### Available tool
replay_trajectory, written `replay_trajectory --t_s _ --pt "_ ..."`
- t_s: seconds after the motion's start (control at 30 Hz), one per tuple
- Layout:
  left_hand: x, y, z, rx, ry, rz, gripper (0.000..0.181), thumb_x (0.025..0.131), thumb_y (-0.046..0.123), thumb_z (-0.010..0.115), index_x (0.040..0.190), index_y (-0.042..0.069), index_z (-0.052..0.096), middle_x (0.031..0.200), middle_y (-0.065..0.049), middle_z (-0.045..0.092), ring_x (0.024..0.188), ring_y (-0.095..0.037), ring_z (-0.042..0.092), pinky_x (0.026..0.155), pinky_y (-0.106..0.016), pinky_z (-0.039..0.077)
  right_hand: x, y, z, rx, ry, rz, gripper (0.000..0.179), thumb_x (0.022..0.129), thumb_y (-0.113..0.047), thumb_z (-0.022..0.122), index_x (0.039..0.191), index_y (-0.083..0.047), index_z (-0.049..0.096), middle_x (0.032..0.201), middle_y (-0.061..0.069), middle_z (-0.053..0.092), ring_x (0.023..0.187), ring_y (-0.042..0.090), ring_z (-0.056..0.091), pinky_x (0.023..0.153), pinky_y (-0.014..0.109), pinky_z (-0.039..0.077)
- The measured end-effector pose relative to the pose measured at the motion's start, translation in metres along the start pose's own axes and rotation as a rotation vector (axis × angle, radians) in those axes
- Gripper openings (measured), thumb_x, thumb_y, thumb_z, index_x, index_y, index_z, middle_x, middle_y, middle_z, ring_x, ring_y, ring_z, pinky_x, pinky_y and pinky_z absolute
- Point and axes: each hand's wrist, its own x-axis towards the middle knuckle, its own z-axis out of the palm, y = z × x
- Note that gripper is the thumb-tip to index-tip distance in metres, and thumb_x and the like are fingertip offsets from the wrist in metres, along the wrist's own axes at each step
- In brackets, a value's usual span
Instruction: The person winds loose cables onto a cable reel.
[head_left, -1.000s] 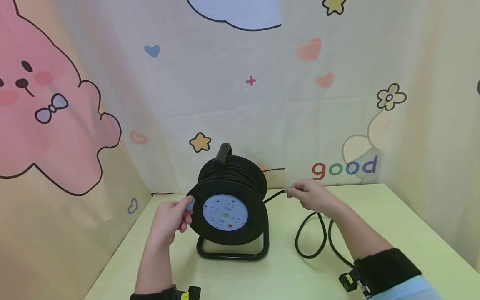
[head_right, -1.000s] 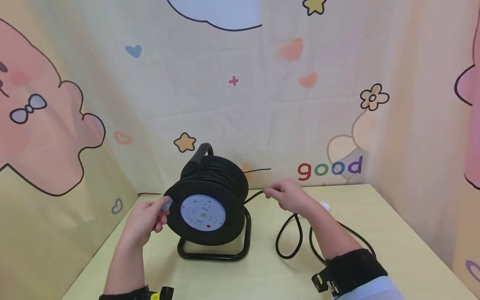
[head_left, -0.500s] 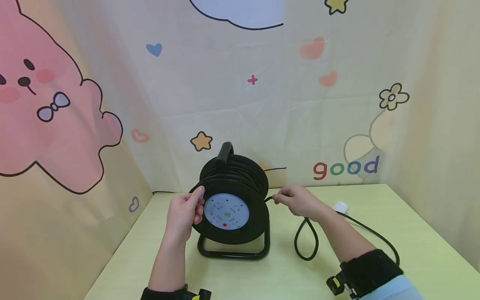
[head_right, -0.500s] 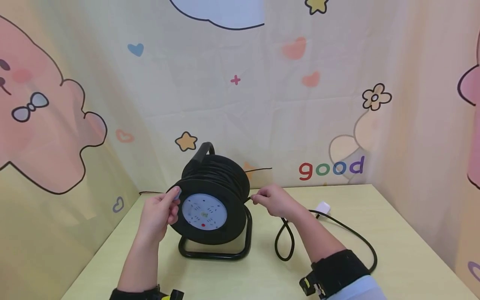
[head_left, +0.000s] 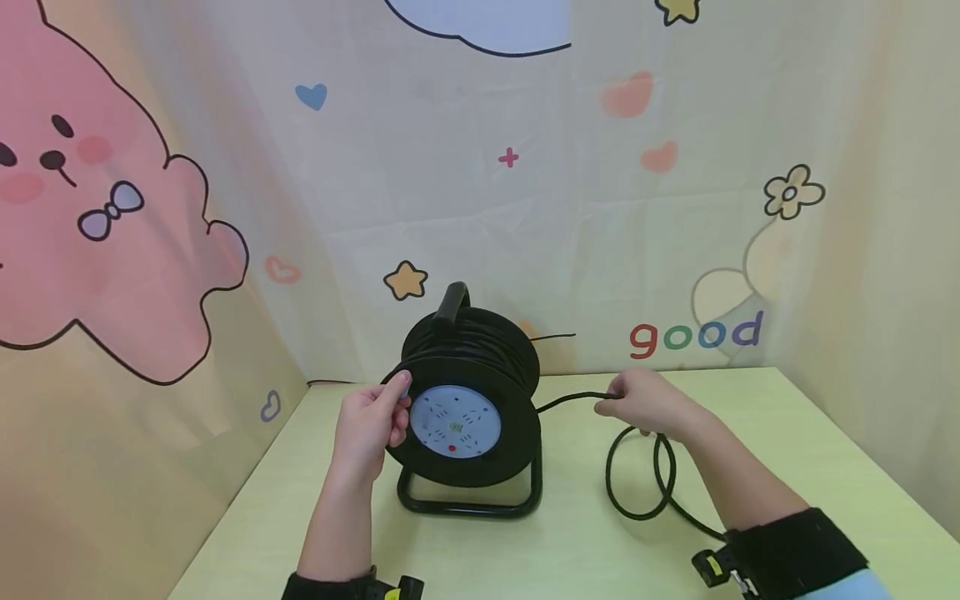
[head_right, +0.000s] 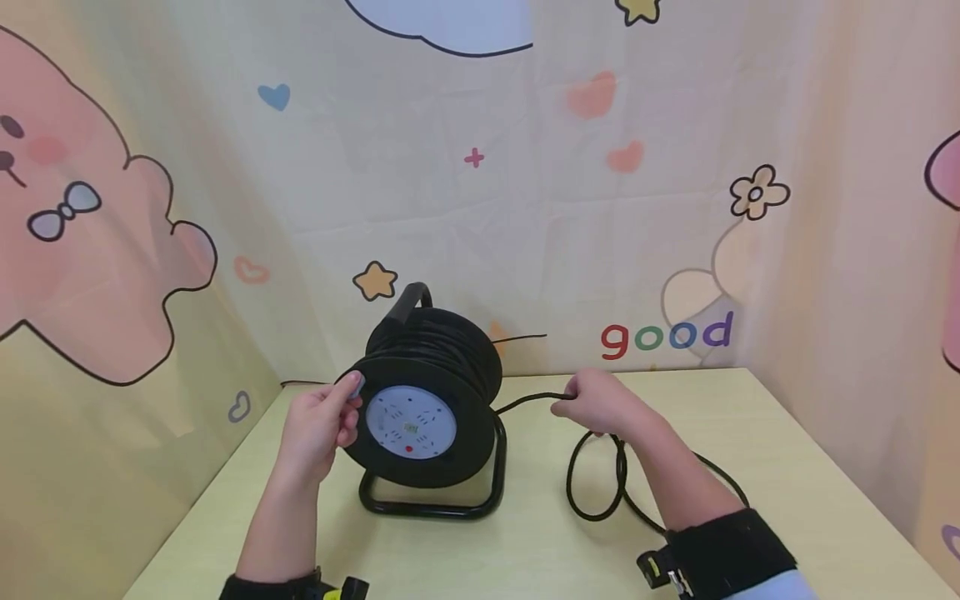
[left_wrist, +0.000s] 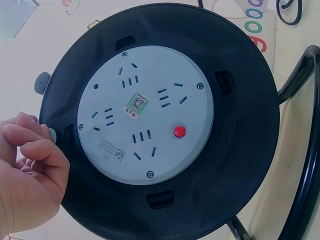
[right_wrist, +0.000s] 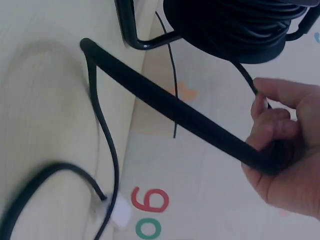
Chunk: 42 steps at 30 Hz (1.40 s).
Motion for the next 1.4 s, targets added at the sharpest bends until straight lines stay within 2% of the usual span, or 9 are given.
replay_trajectory --t_s 0.17,0.4,0.53,0.67,0.77,1.0,1.13,1.27,1.4 --pt "0.001 0.001 -0.001 0.005 0.003 0.004 0.060 0.083 0.046 0.071 0.080 -0.012 0.056 0.053 -0.006 0.048 0.039 -0.014 0.038 0.042 -0.020 0.040 -0.014 0.018 -0.029 -0.131 0.103 0.037 0.033 0.090 -0.025 0.059 0.063 -0.012 0.044 0.053 -0.004 0.037 0.046 0.014 0.044 0.048 0.031 0.039" --pt "0.001 0.003 -0.003 0.004 0.008 0.002 0.062 0.083 0.046 0.071 0.082 -0.013 0.056 0.053 -0.006 0.048 0.040 -0.014 0.038 0.042 -0.020 0.039 -0.027 0.065 -0.060 0.011 0.211 0.059 0.032 0.093 -0.035 0.062 0.085 -0.004 0.060 0.070 0.005 0.051 0.059 0.021 0.055 0.053 0.035 0.049" --pt "0.002 0.002 -0.003 -0.006 0.002 0.002 0.061 0.083 0.045 0.071 0.081 -0.013 0.055 0.052 -0.006 0.047 0.039 -0.013 0.037 0.042 -0.020 0.038 -0.030 0.087 -0.061 -0.012 0.306 0.014 0.027 0.096 -0.030 0.059 0.101 -0.004 0.067 0.088 0.009 0.062 0.070 0.023 0.054 0.058 0.037 0.048" --pt "0.002 0.000 -0.002 -0.022 0.000 -0.005 0.059 0.082 0.046 0.072 0.079 -0.011 0.056 0.053 -0.006 0.047 0.040 -0.014 0.037 0.042 -0.020 0.038 -0.030 0.099 -0.058 -0.117 0.368 -0.018 0.028 0.097 -0.031 0.058 0.103 -0.007 0.070 0.092 0.010 0.067 0.080 0.026 0.054 0.065 0.042 0.044" --pt "0.002 -0.001 -0.002 -0.026 -0.001 -0.012 0.057 0.082 0.045 0.073 0.078 -0.009 0.056 0.053 -0.006 0.048 0.040 -0.014 0.038 0.041 -0.020 0.038 -0.032 0.103 -0.057 -0.127 0.372 -0.015 0.031 0.097 -0.034 0.057 0.106 -0.007 0.070 0.098 0.015 0.067 0.088 0.031 0.057 0.070 0.049 0.045" --pt "0.002 -0.001 0.001 -0.007 0.010 0.000 0.059 0.082 0.047 0.072 0.079 -0.010 0.057 0.053 -0.006 0.048 0.041 -0.014 0.039 0.041 -0.019 0.037 -0.035 0.101 -0.056 -0.101 0.399 0.045 0.037 0.096 -0.042 0.056 0.084 -0.010 0.068 0.071 0.004 0.052 0.068 0.023 0.044 0.056 0.036 0.036" --pt "-0.001 0.001 0.006 0.139 0.053 0.051 0.066 0.081 0.059 0.066 0.077 -0.007 0.060 0.055 -0.010 0.052 0.041 -0.016 0.041 0.040 -0.020 0.038 -0.036 0.095 -0.055 -0.057 0.411 0.022 0.036 0.095 -0.042 0.058 0.084 -0.009 0.069 0.073 0.004 0.054 0.069 0.022 0.044 0.057 0.035 0.036" --pt "-0.004 0.005 0.016 0.311 0.097 0.165 0.071 0.084 0.067 0.056 0.071 -0.002 0.063 0.055 -0.012 0.056 0.039 -0.022 0.045 0.039 -0.025 0.039 -0.037 0.087 -0.052 -0.018 0.395 -0.035 0.033 0.094 -0.039 0.060 0.093 -0.009 0.072 0.086 0.008 0.063 0.077 0.024 0.049 0.063 0.038 0.041" --pt "-0.008 0.008 0.028 0.404 0.119 0.287 0.064 0.089 0.062 0.053 0.065 0.004 0.062 0.052 -0.008 0.057 0.042 -0.025 0.048 0.040 -0.032 0.039 -0.036 0.077 -0.049 0.015 0.344 -0.071 0.033 0.095 -0.041 0.059 0.099 -0.010 0.071 0.098 0.010 0.066 0.087 0.024 0.053 0.071 0.042 0.045"
